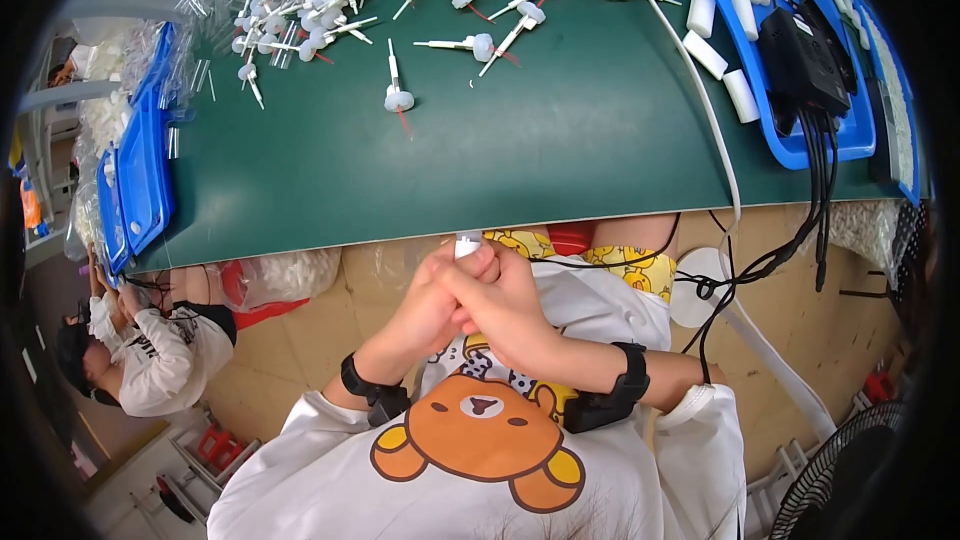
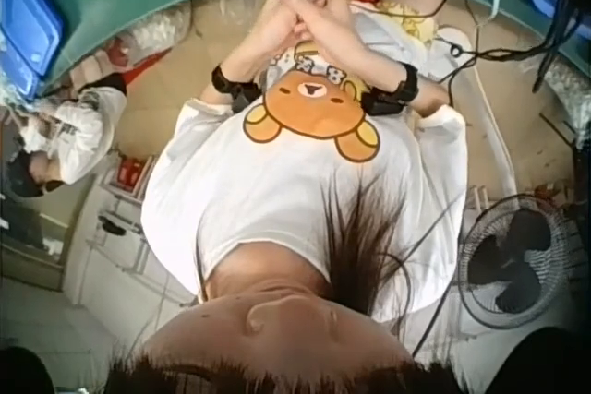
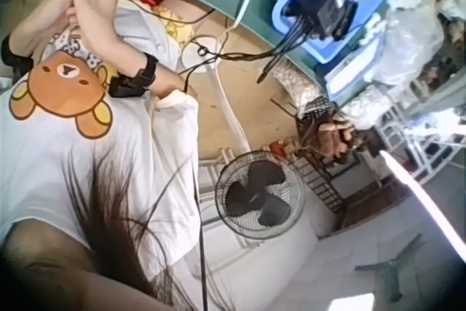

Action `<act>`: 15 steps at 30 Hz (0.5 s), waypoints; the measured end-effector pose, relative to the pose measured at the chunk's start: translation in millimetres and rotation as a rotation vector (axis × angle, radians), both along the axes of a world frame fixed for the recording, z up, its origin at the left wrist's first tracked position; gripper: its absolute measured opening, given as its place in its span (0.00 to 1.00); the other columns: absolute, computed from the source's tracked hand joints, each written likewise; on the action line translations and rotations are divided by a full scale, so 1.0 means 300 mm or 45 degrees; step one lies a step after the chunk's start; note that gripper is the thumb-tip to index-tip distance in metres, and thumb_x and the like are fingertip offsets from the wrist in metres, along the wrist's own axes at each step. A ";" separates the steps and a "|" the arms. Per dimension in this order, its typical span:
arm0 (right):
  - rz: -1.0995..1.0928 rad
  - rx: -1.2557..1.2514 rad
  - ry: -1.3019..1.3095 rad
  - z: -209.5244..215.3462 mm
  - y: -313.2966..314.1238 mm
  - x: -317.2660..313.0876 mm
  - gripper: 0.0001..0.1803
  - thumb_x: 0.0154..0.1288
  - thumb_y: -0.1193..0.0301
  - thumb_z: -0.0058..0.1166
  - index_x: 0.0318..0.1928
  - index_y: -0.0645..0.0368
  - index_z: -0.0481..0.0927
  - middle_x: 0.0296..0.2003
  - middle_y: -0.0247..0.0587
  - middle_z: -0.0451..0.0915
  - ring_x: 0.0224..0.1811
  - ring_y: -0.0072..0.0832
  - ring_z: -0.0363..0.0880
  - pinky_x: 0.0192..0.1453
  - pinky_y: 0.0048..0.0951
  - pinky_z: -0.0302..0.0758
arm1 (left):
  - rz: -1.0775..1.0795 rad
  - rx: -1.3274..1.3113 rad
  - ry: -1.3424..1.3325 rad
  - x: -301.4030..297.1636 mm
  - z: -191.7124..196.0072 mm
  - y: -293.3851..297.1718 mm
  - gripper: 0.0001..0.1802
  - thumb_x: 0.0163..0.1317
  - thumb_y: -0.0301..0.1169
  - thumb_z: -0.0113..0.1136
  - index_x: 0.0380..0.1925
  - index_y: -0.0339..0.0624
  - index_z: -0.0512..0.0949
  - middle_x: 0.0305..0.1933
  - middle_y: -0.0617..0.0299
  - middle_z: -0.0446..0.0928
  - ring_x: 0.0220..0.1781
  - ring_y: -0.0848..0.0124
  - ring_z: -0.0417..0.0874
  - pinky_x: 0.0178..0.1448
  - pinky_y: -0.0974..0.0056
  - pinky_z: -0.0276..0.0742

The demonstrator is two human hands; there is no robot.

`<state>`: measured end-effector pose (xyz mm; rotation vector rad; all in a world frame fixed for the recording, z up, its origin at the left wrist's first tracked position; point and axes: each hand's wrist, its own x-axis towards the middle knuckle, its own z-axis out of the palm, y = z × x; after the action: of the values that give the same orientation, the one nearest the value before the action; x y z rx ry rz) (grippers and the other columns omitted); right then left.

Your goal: Assemble small plastic components for electronic or mechanical products at a workbench.

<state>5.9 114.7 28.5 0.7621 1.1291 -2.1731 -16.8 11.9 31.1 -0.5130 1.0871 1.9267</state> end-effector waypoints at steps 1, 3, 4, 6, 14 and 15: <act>0.038 0.035 0.022 0.004 0.001 0.004 0.12 0.63 0.66 0.54 0.40 0.62 0.71 0.30 0.33 0.75 0.26 0.12 0.73 0.23 0.12 0.69 | -0.034 -0.085 0.080 0.008 0.007 0.002 0.15 0.70 0.38 0.45 0.25 0.44 0.65 0.20 0.71 0.63 0.16 0.84 0.59 0.18 0.76 0.58; -0.047 0.019 0.079 0.053 0.006 0.001 0.13 0.63 0.66 0.55 0.41 0.61 0.71 0.30 0.33 0.75 0.25 0.13 0.73 0.21 0.13 0.69 | -0.068 -0.174 0.147 0.011 0.032 0.007 0.15 0.70 0.38 0.45 0.24 0.44 0.65 0.19 0.72 0.62 0.15 0.85 0.58 0.17 0.76 0.58; -0.020 0.012 0.014 0.096 0.018 -0.013 0.14 0.59 0.66 0.57 0.40 0.62 0.72 0.29 0.33 0.75 0.24 0.14 0.74 0.21 0.14 0.70 | -0.048 -0.096 0.174 0.008 0.051 0.007 0.16 0.70 0.38 0.44 0.24 0.44 0.64 0.19 0.72 0.62 0.14 0.85 0.57 0.16 0.76 0.57; 0.011 0.011 -0.075 0.097 0.031 -0.030 0.18 0.56 0.67 0.60 0.42 0.63 0.71 0.29 0.34 0.75 0.24 0.15 0.75 0.21 0.17 0.73 | -0.100 0.022 0.220 -0.013 0.051 0.004 0.16 0.71 0.39 0.44 0.25 0.44 0.64 0.18 0.72 0.60 0.13 0.85 0.56 0.15 0.75 0.57; 0.146 -0.065 -0.158 0.055 0.037 -0.023 0.20 0.56 0.64 0.61 0.42 0.64 0.69 0.30 0.35 0.75 0.25 0.16 0.76 0.22 0.18 0.76 | -0.105 -0.012 -0.017 0.018 -0.002 -0.023 0.15 0.71 0.38 0.43 0.26 0.44 0.64 0.16 0.72 0.58 0.13 0.84 0.55 0.14 0.75 0.57; 0.128 -0.014 -0.146 0.062 0.031 -0.032 0.19 0.56 0.65 0.60 0.42 0.64 0.70 0.30 0.36 0.75 0.26 0.17 0.76 0.22 0.18 0.76 | -0.137 0.050 -0.009 0.016 -0.019 -0.040 0.14 0.71 0.38 0.43 0.28 0.43 0.65 0.19 0.71 0.63 0.16 0.84 0.59 0.17 0.76 0.58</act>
<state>-3.8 124.2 47.0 0.7976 1.0727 -2.0249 -12.0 -0.2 25.3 -0.4305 1.0490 1.8475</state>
